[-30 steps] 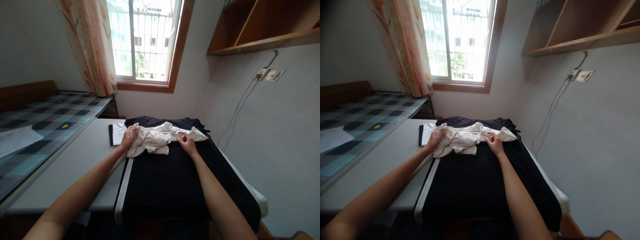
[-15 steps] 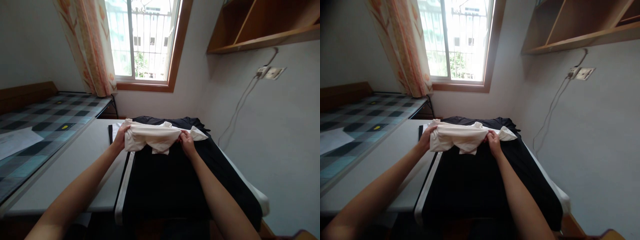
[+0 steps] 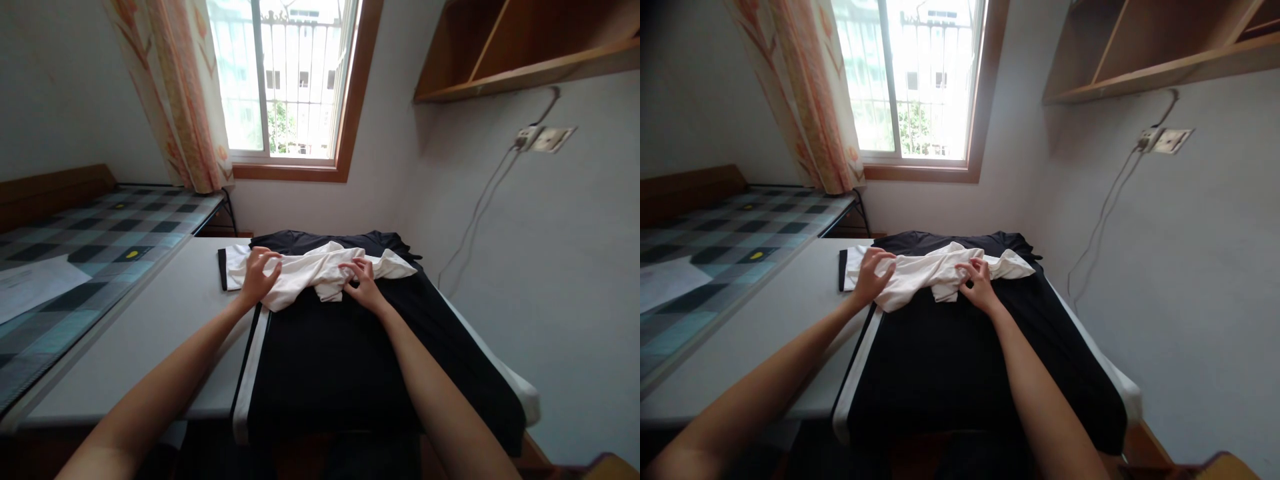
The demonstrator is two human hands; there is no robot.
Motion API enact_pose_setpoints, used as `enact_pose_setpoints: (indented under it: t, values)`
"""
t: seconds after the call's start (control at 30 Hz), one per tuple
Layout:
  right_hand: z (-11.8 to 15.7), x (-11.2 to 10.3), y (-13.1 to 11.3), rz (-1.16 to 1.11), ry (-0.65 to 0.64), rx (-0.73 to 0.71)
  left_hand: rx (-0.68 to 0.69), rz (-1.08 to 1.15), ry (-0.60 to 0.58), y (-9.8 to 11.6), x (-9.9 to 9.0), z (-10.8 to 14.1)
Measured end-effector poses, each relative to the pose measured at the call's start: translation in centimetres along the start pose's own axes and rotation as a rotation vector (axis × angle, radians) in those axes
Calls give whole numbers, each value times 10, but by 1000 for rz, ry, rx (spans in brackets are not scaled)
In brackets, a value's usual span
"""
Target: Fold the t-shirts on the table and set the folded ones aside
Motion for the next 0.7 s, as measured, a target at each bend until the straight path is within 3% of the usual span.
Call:
enact_pose_setpoints:
  t: [0.1, 0.13, 0.2, 0.27, 0.37, 0.43, 0.57, 0.63, 0.7]
  values:
    - [0, 2, -6, 110, -28, -58, 282, -16, -449, 29, 32, 24]
    - [-1, -1, -7, 94, -6, -56, 341, -49, -539, 34, 38, 33]
    - [-3, -7, -4, -1, 50, -19, 399, -126, -609, 38, 46, 45]
    - [-3, -12, 2, -133, 96, 69, 383, -175, -604, 35, 49, 49]
    - [-1, -14, 11, -320, 117, 223, 245, -119, -598, 23, 51, 40]
    - [0, -13, 13, -453, 104, 293, 66, 42, -554, 13, 45, 26]
    - [1, -5, 17, -667, 69, 407, -308, 448, -347, -11, 23, -2]
    - [3, -5, 26, -627, 108, 455, -362, 450, -276, -20, 17, -8]
    - [6, -9, 35, -452, 164, 464, -334, 274, -194, -24, 12, -8]
Point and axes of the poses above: each hand's wrist, its own z-axis away from the middle knuckle, its own x-axis out of the palm, y = z × x, the point moved 7 cm from there along -z, towards the middle knuckle, and after that the axes turned 9 degrees about -x, right-handed, at the moved point
